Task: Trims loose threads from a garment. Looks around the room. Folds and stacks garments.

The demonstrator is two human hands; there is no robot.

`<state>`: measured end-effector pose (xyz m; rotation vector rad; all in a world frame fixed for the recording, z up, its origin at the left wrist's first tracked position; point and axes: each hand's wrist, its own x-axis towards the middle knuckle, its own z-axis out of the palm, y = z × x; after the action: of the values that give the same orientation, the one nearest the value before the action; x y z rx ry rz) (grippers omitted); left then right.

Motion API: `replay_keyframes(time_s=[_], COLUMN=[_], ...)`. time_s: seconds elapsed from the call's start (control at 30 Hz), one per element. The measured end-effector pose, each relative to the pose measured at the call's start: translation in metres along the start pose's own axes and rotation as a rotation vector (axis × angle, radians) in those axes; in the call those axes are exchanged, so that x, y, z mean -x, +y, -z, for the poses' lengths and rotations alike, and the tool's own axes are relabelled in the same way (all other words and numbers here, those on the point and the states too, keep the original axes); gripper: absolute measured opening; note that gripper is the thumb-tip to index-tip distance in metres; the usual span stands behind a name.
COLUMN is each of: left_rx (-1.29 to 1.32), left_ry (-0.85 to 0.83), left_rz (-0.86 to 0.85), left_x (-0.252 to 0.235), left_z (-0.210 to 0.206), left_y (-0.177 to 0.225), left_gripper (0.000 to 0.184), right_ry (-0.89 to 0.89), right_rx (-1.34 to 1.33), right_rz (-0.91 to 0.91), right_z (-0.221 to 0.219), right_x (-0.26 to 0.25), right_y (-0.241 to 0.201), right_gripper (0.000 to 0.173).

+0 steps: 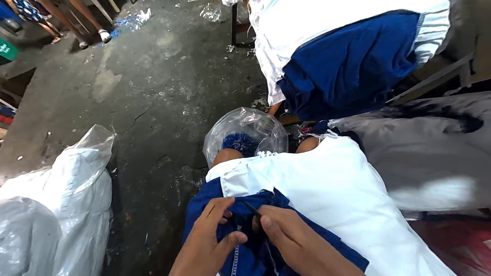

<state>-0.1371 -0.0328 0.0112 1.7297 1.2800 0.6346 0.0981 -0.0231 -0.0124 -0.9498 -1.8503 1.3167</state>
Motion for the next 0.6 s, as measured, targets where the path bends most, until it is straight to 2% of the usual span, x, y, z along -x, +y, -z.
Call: replay_keyframes(time_s=[0.07,0.17,0.23,0.33,0.43,0.5,0.6], left_rx=[-0.116,-0.198,-0.212,-0.114,0.053,-0.042,-0.336], left_ry=[0.037,0.058,0.030,-0.053,-0.091,-0.039,0.144], left_rz=[-0.006,-0.025,-0.038,-0.023,0.001,-0.026,-0.141], left_x=[-0.003,-0.005,-0.006,-0.006,0.001,0.009,0.018], left_z=[-0.011,-0.018,-0.014,-0.001,0.011,0.013,0.009], left_y=[0.000,-0.004,-0.003,0.000,0.009,0.023,0.053], left_gripper=[0.073,0.060,0.057,0.065,0.090,0.098,0.081], right_ry=[-0.006,-0.037,-0.047,-0.074,-0.084,-0.080,-0.075], right_rx=[-0.037,-0.179,-0.222,-0.321,-0.482,-0.541,-0.612], right_rz=[-0.135,-0.348,-0.411,-0.472,-0.541,-0.559,-0.579], right_z=[-0.001,0.000,-0.001,0.002,0.006,0.006,0.007], right_x=[0.001,0.004,0.003,0.001,0.001,0.002,0.001], right_y=[0.005,0.003,0.002,0.000,0.000,-0.001,-0.001], right_gripper=[0.054,0.049,0.048,0.049,0.055,0.055,0.055])
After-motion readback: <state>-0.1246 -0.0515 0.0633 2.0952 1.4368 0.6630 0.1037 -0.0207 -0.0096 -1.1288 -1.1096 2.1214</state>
